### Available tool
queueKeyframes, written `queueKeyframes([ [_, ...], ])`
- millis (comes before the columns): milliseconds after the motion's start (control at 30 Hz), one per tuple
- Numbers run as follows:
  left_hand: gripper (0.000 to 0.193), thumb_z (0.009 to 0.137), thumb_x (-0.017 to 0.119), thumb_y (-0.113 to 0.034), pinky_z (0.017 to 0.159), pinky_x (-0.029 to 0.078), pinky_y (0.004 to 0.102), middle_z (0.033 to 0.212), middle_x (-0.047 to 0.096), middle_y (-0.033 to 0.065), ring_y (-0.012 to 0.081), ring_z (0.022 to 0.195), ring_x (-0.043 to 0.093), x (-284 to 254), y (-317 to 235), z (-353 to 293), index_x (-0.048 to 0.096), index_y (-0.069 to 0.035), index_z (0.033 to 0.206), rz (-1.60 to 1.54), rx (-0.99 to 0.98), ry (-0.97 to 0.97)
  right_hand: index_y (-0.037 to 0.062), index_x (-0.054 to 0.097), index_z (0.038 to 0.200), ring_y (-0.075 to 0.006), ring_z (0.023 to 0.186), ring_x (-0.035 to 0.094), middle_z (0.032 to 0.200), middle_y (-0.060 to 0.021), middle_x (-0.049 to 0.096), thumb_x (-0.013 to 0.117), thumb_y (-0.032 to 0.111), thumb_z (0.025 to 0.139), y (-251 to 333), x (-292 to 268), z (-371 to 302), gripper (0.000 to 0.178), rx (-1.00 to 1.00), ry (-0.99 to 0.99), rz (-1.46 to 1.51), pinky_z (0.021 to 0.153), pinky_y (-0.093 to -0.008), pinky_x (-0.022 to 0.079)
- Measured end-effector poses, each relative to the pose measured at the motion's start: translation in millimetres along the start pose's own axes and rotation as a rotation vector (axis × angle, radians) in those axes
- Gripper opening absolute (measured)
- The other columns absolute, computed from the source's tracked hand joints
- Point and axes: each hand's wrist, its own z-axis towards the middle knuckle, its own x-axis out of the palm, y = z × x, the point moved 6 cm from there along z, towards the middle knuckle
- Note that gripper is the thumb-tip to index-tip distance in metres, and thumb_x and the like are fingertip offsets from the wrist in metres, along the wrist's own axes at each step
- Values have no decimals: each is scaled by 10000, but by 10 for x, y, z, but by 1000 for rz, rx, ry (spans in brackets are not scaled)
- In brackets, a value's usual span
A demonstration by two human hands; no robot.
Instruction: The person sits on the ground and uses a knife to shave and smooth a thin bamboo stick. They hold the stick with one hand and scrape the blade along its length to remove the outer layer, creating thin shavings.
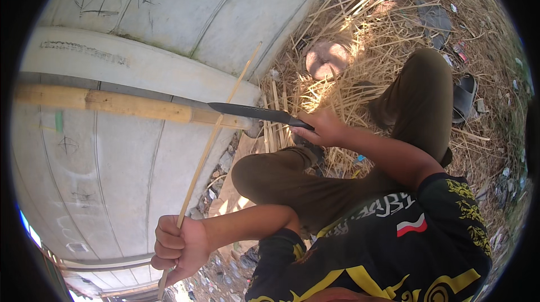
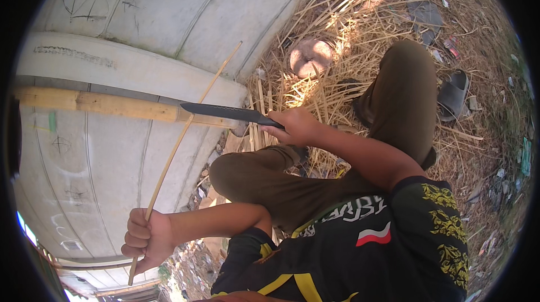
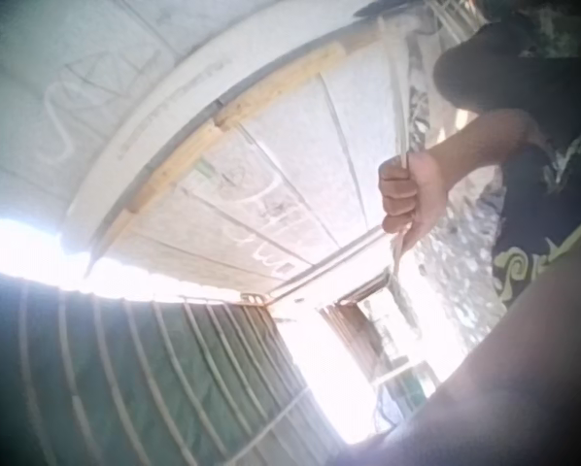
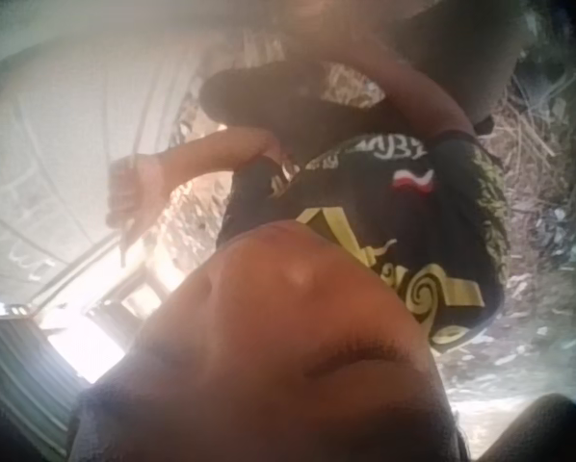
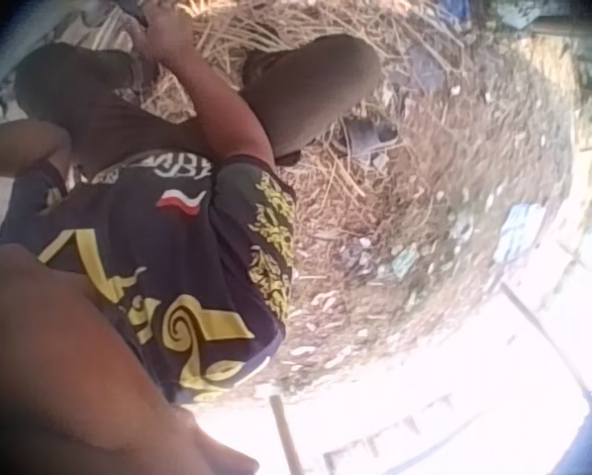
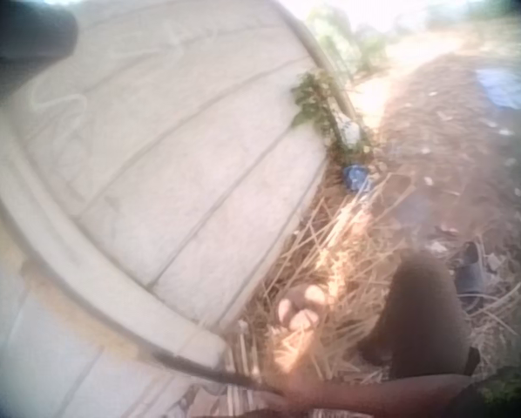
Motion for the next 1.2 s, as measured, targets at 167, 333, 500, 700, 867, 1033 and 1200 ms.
queueKeyframes([
  [167, 610, 1051, 442, -602, 499, 121, 261, 470, 202, -89, 52, 391, 218, 46, -38, -26, 273, -210, 616, 9, 26, -19, 59, 649, 941, -360, 558, 656, 633, -142, 637, 607, 424, 1044, -80, -12, 10, 382, 53, 27, 8, 563, -482, 500],
  [333, 612, 1042, 458, -606, 488, 120, 253, 470, 193, -91, 52, 393, 212, 83, -52, -26, 267, -216, 610, -8, 41, 2, 87, 640, 916, -370, 545, 644, 602, -138, 615, 601, 466, 1035, 76, -18, 6, 399, -30, -31, -42, 538, -493, 490],
  [500, 618, 1004, 523, -622, 490, 117, 250, 474, 174, -90, 57, 413, 190, 142, 10, -41, 273, -223, 604, -79, 21, -36, 87, 639, 919, -369, 512, 626, 576, -131, 602, 614, 452, 1027, -169, -23, 3, 381, 66, -101, -75, 518, -502, 481],
  [700, 622, 1000, 530, -627, 489, 107, 246, 466, 174, -87, 51, 408, 195, 151, 16, -42, 272, -224, 602, -41, 46, -48, 92, 646, 916, -368, 509, 627, 578, -137, 602, 633, 447, 1017, -52, -45, 22, 369, 0, -85, -143, 508, -500, 483],
  [867, 626, 1012, 519, -616, 483, 106, 243, 464, 176, -94, 46, 402, 194, 241, 90, -50, 267, -223, 595, -46, 16, -9, 86, 649, 938, -368, 511, 624, 582, -138, 602, 637, 452, 1014, -254, -30, 31, 375, 117, -82, -120, 501, -489, 480],
  [1033, 628, 1051, 466, -592, 463, 122, 225, 447, 210, -104, 28, 380, 226, 271, 73, -31, 273, -219, 583, -30, 56, 54, 73, 658, 961, -370, 536, 639, 608, -139, 621, 621, 453, 1028, 39, -76, 6, 388, -45, -107, -93, 538, -501, 493],
  [1200, 644, 1060, 433, -620, 466, 130, 217, 448, 209, -107, 30, 385, 230, 305, 113, -32, 279, -230, 573, -148, 11, 73, 48, 639, 962, -395, 571, 648, 623, -162, 622, 600, 445, 1043, -488, -128, 5, 407, 405, -103, 19, 572, -515, 501],
])
